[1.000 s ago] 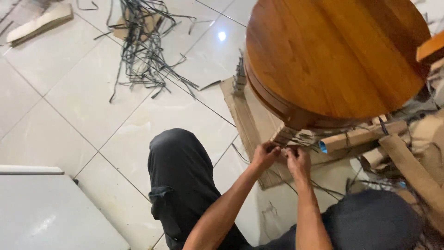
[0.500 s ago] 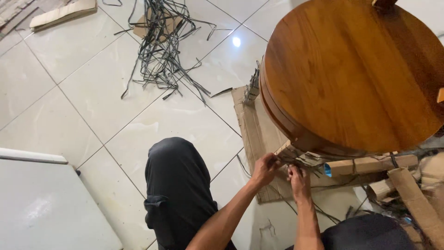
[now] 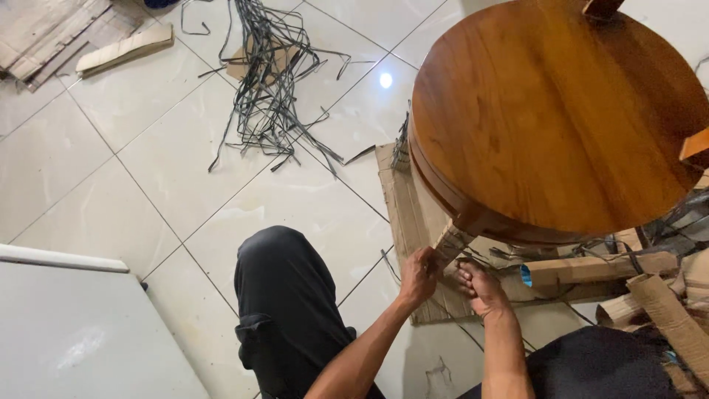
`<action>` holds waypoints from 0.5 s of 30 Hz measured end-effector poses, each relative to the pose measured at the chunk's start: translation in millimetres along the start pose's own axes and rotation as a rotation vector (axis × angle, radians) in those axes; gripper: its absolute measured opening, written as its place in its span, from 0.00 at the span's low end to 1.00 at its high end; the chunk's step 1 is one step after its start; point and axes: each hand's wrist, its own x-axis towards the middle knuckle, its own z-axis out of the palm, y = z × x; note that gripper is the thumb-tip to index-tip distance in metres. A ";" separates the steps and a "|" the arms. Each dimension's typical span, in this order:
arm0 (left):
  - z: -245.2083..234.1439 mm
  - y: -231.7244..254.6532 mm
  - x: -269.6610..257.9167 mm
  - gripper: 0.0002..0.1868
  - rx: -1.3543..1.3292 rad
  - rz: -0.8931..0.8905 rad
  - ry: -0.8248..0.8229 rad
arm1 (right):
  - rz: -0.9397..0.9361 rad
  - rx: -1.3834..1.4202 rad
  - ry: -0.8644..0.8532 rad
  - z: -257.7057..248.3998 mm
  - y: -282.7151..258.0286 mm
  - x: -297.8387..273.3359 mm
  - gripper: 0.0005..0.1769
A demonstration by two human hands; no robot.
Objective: Wrapping a wooden chair leg with decorative black strips
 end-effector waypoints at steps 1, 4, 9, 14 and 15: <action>1.5 0.8 2.1 0.03 0.047 -0.013 0.023 | 0.015 0.069 -0.029 -5.4 4.8 8.8 0.02; -2.5 12.8 -0.1 0.04 0.153 -0.037 0.045 | 0.048 0.186 -0.079 -20.5 19.3 29.5 0.09; -4.2 21.5 -0.3 0.04 0.257 -0.069 0.034 | 0.036 0.234 -0.092 -14.4 15.4 25.5 0.05; -9.2 22.3 6.0 0.03 0.396 0.011 0.109 | 0.017 0.199 -0.064 -12.3 18.0 17.0 0.07; -11.9 33.8 6.5 0.03 0.394 0.011 0.105 | 0.018 0.200 -0.060 -7.5 13.5 11.9 0.07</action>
